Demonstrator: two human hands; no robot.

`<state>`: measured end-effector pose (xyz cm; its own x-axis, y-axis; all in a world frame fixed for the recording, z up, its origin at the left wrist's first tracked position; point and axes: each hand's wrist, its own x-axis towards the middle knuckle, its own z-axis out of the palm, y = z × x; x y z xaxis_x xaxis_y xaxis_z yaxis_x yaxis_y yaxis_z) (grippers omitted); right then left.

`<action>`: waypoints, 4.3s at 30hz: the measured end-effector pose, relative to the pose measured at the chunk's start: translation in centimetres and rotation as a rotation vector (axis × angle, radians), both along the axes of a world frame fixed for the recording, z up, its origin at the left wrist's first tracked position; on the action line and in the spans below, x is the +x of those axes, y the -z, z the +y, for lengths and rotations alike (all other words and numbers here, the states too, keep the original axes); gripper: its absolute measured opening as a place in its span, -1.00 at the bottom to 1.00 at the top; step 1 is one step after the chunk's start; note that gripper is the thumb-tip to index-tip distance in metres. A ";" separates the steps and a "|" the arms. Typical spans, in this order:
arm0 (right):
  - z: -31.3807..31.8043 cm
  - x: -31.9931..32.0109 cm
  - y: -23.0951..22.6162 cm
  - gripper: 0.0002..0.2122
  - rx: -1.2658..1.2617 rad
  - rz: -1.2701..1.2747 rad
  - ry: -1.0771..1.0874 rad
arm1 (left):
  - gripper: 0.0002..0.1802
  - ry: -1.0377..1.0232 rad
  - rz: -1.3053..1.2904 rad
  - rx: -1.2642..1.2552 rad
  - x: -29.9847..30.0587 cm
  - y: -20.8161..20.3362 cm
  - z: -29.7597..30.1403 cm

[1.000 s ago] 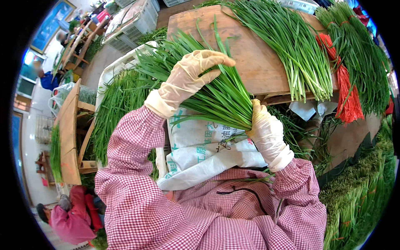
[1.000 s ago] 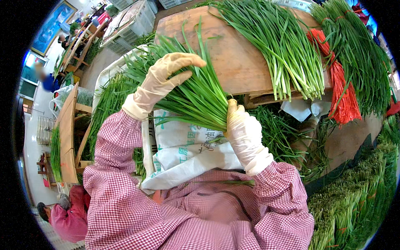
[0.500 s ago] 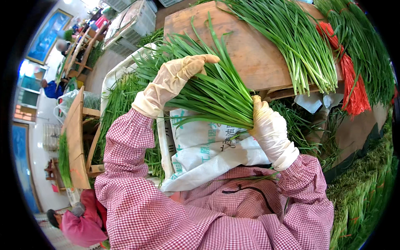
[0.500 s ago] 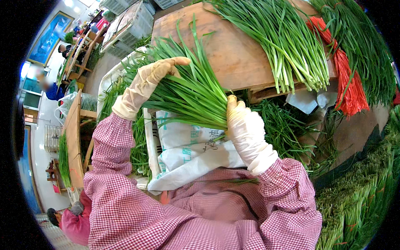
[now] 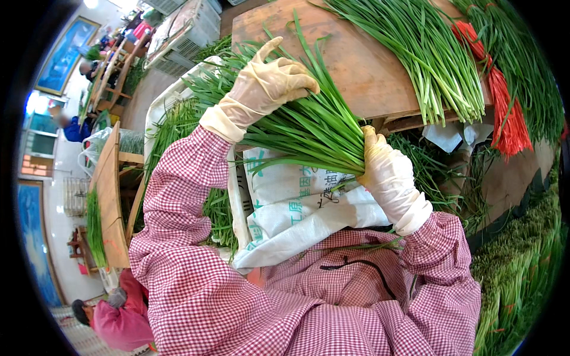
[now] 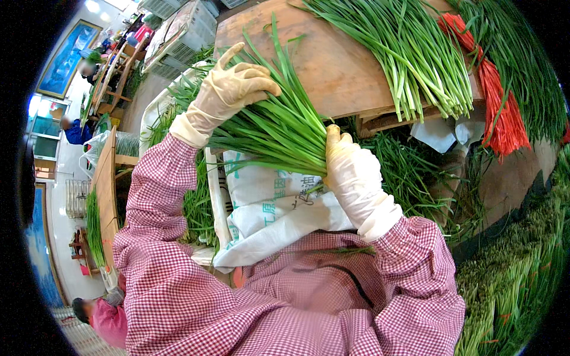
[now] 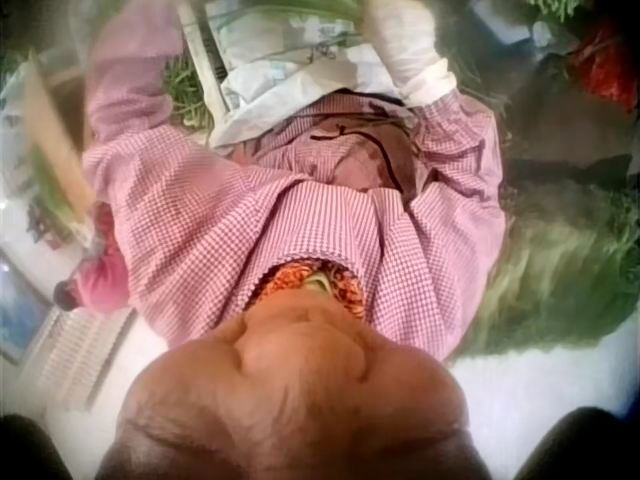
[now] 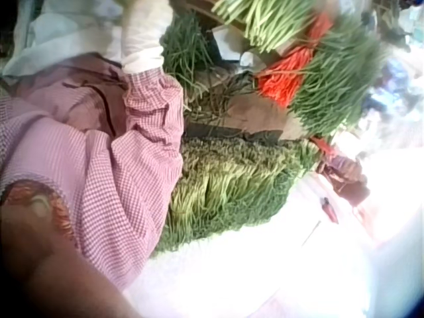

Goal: The person bundles bunches of green chives together using red ties, handling the plants by hand on a wooden table.

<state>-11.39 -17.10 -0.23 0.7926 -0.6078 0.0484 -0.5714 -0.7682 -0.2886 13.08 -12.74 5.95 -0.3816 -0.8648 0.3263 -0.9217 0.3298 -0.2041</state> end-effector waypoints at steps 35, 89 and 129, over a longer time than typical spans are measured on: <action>-1.5 -0.3 -2.0 -0.45 0.495 -0.070 0.005 | -0.63 0.045 0.498 -0.322 -8.9 -3.9 2.2; -0.1 -0.8 0.6 -0.29 0.303 -0.052 0.071 | -0.84 0.240 1.067 0.433 -17.4 0.4 12.5; -15.1 -4.3 -13.9 -0.56 0.402 -0.582 0.312 | -0.47 0.014 0.622 -0.363 -9.1 -8.5 -18.5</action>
